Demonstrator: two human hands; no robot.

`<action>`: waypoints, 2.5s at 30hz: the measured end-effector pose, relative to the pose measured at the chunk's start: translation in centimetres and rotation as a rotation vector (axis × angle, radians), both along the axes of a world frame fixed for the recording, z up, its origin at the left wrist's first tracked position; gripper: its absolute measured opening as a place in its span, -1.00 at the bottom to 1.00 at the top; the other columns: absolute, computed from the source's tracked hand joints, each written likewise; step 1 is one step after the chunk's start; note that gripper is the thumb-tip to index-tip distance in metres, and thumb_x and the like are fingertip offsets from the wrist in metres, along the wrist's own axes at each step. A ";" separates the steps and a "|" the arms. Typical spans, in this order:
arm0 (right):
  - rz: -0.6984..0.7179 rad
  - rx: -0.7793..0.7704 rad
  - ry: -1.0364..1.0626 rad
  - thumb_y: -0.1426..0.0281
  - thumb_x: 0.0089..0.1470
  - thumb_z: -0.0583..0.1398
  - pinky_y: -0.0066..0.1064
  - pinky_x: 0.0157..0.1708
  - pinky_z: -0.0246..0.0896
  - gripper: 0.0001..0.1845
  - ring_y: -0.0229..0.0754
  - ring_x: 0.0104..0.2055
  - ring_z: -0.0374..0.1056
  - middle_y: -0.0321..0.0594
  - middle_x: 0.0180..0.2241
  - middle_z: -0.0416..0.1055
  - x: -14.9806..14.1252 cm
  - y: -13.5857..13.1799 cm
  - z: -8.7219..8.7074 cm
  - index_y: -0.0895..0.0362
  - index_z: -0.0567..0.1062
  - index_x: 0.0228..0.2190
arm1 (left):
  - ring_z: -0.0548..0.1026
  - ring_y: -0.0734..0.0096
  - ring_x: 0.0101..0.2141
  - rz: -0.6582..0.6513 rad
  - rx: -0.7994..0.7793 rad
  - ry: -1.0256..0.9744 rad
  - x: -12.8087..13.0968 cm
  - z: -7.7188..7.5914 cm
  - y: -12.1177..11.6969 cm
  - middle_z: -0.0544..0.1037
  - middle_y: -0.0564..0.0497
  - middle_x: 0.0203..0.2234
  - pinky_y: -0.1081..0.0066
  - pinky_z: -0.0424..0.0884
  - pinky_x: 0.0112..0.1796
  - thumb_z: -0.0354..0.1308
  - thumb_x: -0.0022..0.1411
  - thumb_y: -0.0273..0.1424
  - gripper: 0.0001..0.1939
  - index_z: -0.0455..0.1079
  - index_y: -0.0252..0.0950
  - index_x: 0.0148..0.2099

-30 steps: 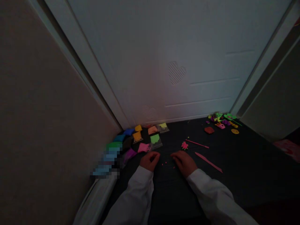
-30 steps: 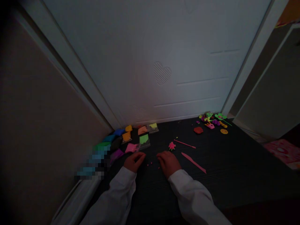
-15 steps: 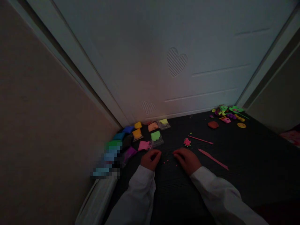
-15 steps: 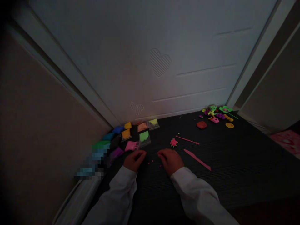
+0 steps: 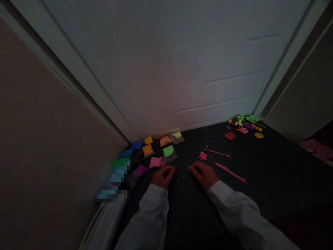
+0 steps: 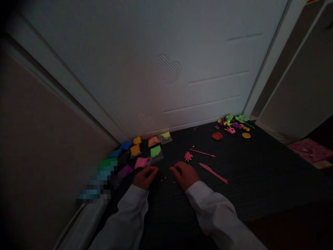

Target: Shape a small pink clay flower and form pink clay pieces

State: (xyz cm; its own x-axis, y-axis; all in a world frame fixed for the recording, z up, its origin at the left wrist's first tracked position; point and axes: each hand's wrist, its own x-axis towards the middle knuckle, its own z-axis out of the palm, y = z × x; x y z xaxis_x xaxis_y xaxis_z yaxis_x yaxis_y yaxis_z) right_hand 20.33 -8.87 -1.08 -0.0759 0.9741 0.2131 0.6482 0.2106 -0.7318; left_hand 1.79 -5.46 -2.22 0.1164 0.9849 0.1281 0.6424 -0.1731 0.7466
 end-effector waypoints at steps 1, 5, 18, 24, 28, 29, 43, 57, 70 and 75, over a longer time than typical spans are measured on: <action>0.009 0.002 0.009 0.24 0.03 -0.06 -0.48 -0.45 0.06 -0.73 -0.31 -0.47 0.19 -0.30 -0.52 0.28 0.0 0.1 -0.1 0.12 0.32 -0.48 | 0.38 0.47 -0.49 0.003 -0.003 0.001 0.0 0.0 0.0 0.47 0.04 -0.52 0.46 0.29 -0.42 -0.01 -0.03 -0.23 -0.73 0.38 -0.30 -0.39; 0.038 0.022 0.021 0.33 0.04 -0.06 -0.45 -0.34 0.10 -0.78 -0.27 -0.34 0.23 -0.24 -0.41 0.33 0.2 0.3 -0.4 0.12 0.34 -0.39 | 0.39 0.46 -0.46 0.004 0.002 0.008 0.0 -0.2 0.1 0.48 0.04 -0.49 0.45 0.30 -0.39 0.00 -0.04 -0.22 -0.73 0.38 -0.29 -0.40; 0.056 -0.006 0.028 0.28 -0.09 0.10 -0.51 -0.48 0.06 -0.84 -0.35 -0.48 0.17 -0.34 -0.52 0.26 0.2 0.2 -0.3 0.13 0.31 -0.50 | 0.39 0.45 -0.44 -0.006 -0.020 0.005 0.0 0.2 0.1 0.47 0.03 -0.47 0.45 0.28 -0.38 0.00 -0.05 -0.22 -0.72 0.38 -0.31 -0.38; 0.089 0.046 0.002 0.34 0.03 -0.03 -0.47 -0.37 0.08 -0.81 -0.31 -0.38 0.20 -0.28 -0.45 0.29 0.2 0.2 -0.1 0.13 0.34 -0.44 | 0.38 0.47 -0.49 0.012 -0.014 0.002 0.1 0.1 0.1 0.47 0.05 -0.53 0.46 0.29 -0.42 0.00 -0.05 -0.22 -0.73 0.38 -0.29 -0.40; 0.050 0.048 -0.029 0.27 0.04 -0.07 -0.49 -0.46 0.05 -0.71 -0.34 -0.47 0.16 -0.31 -0.54 0.23 0.2 0.1 0.1 0.14 0.31 -0.54 | 0.39 0.46 -0.48 0.011 -0.024 0.003 0.0 0.0 0.2 0.47 0.04 -0.51 0.45 0.29 -0.41 -0.01 -0.05 -0.21 -0.72 0.39 -0.29 -0.39; 0.050 0.046 -0.027 0.25 0.03 -0.05 -0.50 -0.48 0.04 -0.72 -0.34 -0.49 0.15 -0.32 -0.56 0.22 0.2 0.1 0.1 0.14 0.30 -0.56 | 0.39 0.46 -0.48 0.015 -0.025 -0.001 0.0 -0.1 0.2 0.47 0.05 -0.51 0.45 0.29 -0.41 -0.01 -0.05 -0.21 -0.72 0.39 -0.28 -0.39; 0.080 0.061 0.005 0.37 0.05 -0.08 -0.46 -0.29 0.10 -0.78 -0.29 -0.30 0.23 -0.25 -0.37 0.33 0.2 0.4 -0.4 0.11 0.34 -0.37 | 0.39 0.44 -0.48 0.030 -0.020 -0.078 0.0 -0.6 0.4 0.47 0.04 -0.53 0.43 0.30 -0.40 0.01 -0.07 -0.21 -0.72 0.39 -0.29 -0.42; 0.043 0.061 -0.062 0.24 0.01 -0.03 -0.50 -0.48 0.04 -0.72 -0.33 -0.49 0.17 -0.32 -0.56 0.25 0.1 0.3 -0.5 0.13 0.32 -0.57 | 0.39 0.44 -0.50 0.032 -0.032 -0.083 0.0 -0.7 0.5 0.47 0.06 -0.55 0.45 0.30 -0.43 0.01 -0.08 -0.19 -0.72 0.39 -0.28 -0.42; 0.078 0.058 -0.048 0.32 0.07 -0.11 -0.48 -0.34 0.09 -0.69 -0.30 -0.35 0.25 -0.25 -0.41 0.35 0.2 0.2 -0.3 0.12 0.38 -0.37 | 0.38 0.45 -0.51 0.006 -0.029 -0.102 0.0 -0.7 0.5 0.46 0.04 -0.55 0.44 0.28 -0.44 0.00 -0.07 -0.20 -0.71 0.38 -0.31 -0.42; 0.053 0.046 -0.071 0.22 0.04 -0.10 -0.51 -0.54 -0.01 -0.62 -0.35 -0.56 0.13 -0.33 -0.64 0.19 0.1 0.1 0.0 0.15 0.28 -0.65 | 0.39 0.44 -0.48 0.001 -0.044 -0.104 0.0 -0.7 0.5 0.46 0.03 -0.54 0.44 0.29 -0.42 0.00 -0.06 -0.20 -0.71 0.38 -0.32 -0.41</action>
